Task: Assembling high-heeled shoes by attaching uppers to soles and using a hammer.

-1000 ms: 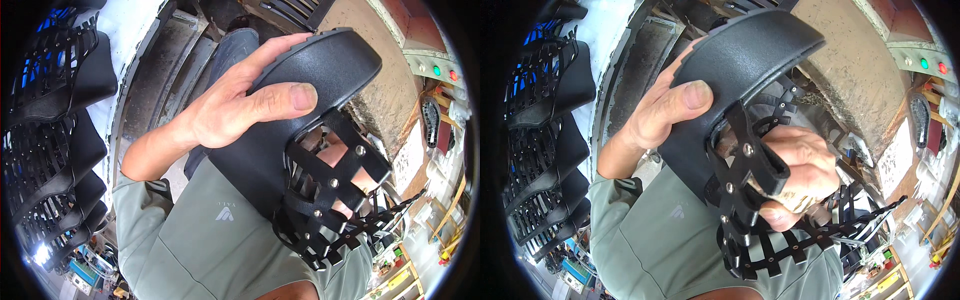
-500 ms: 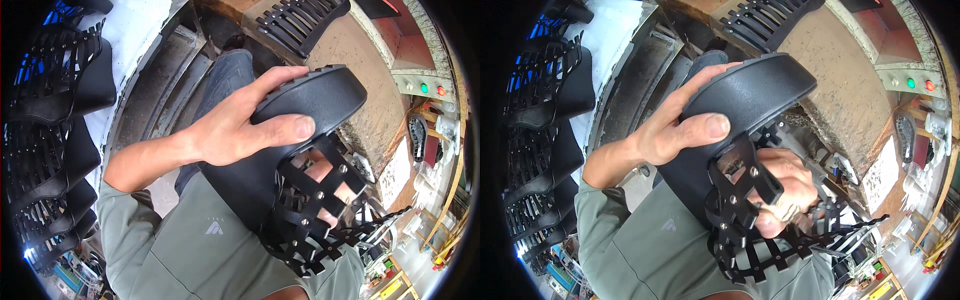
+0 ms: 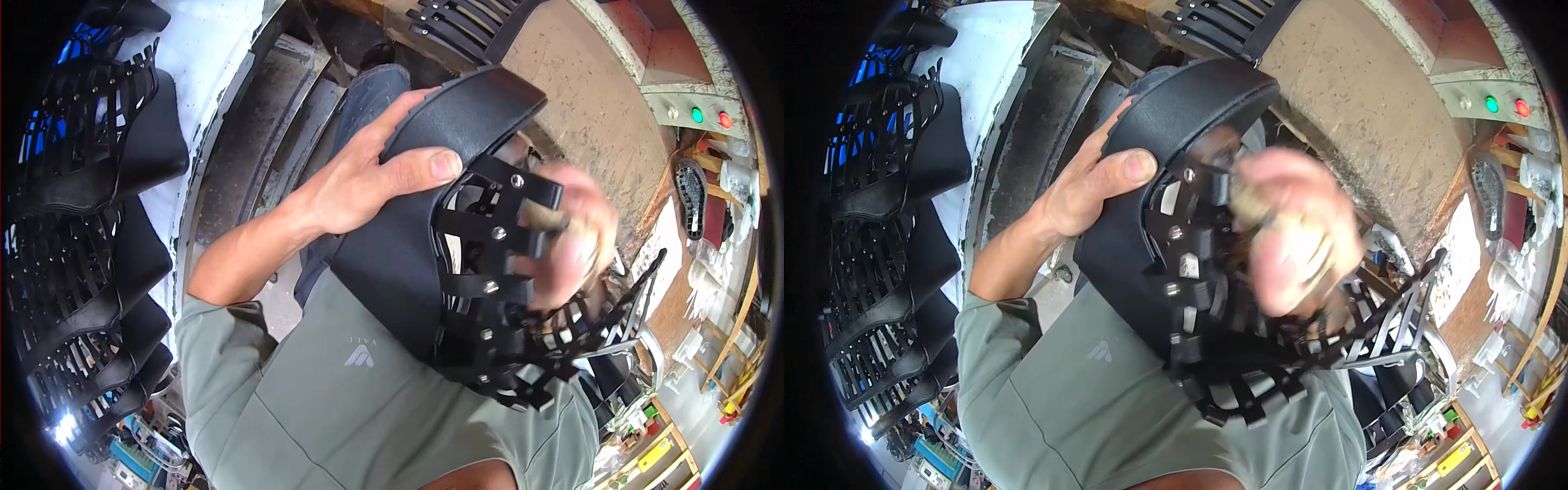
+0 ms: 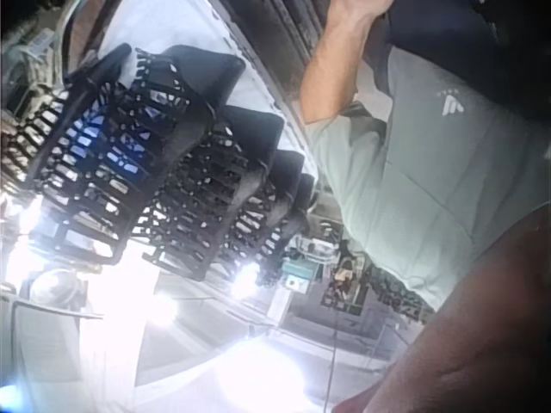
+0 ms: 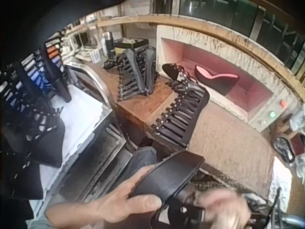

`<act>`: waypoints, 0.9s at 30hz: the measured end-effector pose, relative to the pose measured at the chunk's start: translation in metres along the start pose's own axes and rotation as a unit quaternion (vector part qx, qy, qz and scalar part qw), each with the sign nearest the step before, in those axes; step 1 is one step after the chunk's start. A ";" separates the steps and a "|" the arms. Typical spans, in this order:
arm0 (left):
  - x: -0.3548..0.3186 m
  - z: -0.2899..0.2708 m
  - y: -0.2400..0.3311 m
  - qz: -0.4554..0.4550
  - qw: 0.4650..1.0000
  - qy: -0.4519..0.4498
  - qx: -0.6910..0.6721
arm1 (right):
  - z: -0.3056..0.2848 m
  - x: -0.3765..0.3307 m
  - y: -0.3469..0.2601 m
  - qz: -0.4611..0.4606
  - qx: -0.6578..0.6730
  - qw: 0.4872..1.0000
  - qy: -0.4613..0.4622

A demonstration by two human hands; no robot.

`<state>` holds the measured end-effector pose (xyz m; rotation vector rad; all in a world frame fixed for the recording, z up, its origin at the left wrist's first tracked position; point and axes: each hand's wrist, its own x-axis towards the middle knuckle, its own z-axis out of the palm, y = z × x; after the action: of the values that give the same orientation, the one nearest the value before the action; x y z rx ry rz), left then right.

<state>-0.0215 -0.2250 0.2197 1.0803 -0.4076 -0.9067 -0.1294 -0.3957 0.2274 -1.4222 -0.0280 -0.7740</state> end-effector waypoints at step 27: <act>-0.071 -0.007 -0.049 0.121 0.750 0.035 0.649 | -0.049 -0.063 0.082 0.247 -0.141 0.939 -0.193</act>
<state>-0.0796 -0.1730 0.1821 2.2474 -1.1760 -0.2203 -0.1576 -0.4139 0.1174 -1.7428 0.1397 -0.0768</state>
